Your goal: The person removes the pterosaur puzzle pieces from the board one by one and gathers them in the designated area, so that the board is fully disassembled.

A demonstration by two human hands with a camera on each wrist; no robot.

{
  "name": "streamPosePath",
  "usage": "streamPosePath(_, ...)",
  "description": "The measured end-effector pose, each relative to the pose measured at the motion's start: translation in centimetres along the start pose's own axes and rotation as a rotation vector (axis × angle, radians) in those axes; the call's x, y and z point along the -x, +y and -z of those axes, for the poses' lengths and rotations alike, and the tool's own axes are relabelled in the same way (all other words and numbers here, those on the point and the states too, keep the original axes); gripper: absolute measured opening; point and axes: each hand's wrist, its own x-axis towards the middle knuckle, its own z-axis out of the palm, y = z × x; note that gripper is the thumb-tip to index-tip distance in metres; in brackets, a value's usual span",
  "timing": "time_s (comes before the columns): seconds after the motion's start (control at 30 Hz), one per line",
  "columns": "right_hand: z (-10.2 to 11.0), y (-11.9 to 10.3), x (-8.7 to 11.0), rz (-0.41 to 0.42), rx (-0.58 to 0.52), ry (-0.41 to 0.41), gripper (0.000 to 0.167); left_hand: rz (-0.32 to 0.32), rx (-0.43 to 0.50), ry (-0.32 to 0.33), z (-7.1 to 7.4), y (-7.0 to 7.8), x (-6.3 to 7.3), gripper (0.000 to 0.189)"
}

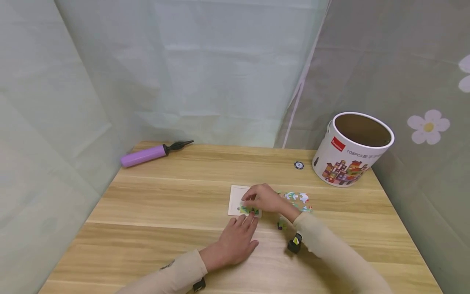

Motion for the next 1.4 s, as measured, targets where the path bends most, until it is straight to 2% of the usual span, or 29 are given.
streamPosePath(0.4,-1.1,-0.1,-0.2,-0.01,0.092,-0.01,0.006,0.015,-0.011,-0.044,0.1,0.2,0.1,0.062)
streamPosePath(0.67,-1.1,-0.6,-0.3,-0.102,0.021,-0.024,0.006,0.015,-0.017,-0.032,0.1,0.2,0.0,0.062)
streamPosePath(0.97,-1.1,-0.3,-0.2,-0.129,-0.103,-0.028,0.005,0.015,-0.014,-0.034,0.1,0.2,-0.1,0.063)
streamPosePath(1.2,-0.4,0.0,0.3,-0.108,-0.153,0.043,0.005,0.006,0.001,-0.019,0.1,0.1,-0.2,0.062)
streamPosePath(1.4,0.9,0.3,1.3,-0.101,-0.153,0.094,0.004,0.014,-0.003,-0.075,0.4,0.1,-0.2,0.063)
